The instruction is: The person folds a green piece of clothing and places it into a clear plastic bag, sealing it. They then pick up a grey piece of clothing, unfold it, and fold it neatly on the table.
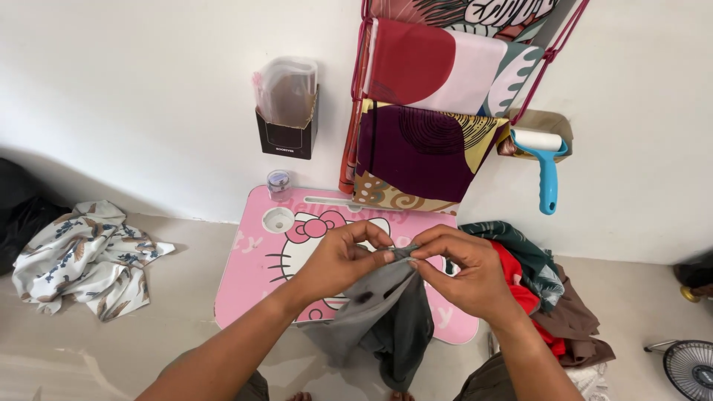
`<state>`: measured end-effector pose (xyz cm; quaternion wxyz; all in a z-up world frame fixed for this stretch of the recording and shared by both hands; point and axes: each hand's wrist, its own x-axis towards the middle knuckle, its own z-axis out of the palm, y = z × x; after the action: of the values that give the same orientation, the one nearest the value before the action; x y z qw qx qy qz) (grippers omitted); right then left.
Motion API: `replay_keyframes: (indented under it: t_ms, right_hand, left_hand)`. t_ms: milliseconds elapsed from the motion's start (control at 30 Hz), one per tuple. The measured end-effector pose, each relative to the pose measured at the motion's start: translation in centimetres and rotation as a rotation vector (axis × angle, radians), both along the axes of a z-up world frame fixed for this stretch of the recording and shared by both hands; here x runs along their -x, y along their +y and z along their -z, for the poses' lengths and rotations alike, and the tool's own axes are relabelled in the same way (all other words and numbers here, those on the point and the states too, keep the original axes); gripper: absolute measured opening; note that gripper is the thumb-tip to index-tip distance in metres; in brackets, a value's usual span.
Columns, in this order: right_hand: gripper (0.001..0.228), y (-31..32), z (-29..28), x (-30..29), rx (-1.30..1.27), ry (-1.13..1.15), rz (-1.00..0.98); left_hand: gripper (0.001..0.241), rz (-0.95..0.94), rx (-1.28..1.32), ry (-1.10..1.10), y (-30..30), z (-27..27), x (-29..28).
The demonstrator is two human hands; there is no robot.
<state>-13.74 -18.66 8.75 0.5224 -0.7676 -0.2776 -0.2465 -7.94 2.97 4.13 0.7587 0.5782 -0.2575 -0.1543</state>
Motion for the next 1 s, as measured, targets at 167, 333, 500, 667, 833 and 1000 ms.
replay_keyframes:
  t_ms: [167, 333, 500, 667, 833, 1000]
  right_hand:
    - [0.013, 1.2, -3.4, 2.9, -0.016, -0.005, -0.086]
    - [0.013, 2.2, -4.9, 4.3, -0.025, -0.02, -0.122]
    - [0.009, 2.4, -5.3, 4.6, 0.117, 0.029, -0.123]
    - [0.015, 2.0, -4.5, 3.6, 0.013, 0.049, -0.131]
    - [0.015, 0.4, -1.6, 1.9, -0.191, 0.07, -0.109]
    - [0.015, -2.1, -0.4, 0.9, -0.426, 0.041, -0.153]
  left_hand:
    - [0.014, -0.032, 0.019, -0.079, -0.2, -1.0, 3.0]
    - [0.018, -0.098, 0.019, -0.086, 0.6, -1.7, 5.1]
    - [0.017, -0.086, -0.097, 0.041, 1.8, -5.0, 6.2]
    - [0.011, 0.028, -0.242, 0.047, 1.6, -4.0, 5.2]
    - [0.005, 0.125, -0.438, -0.019, 1.3, -3.2, 3.8]
    - [0.009, 0.17, -0.632, -0.087, 1.0, 0.1, 1.4]
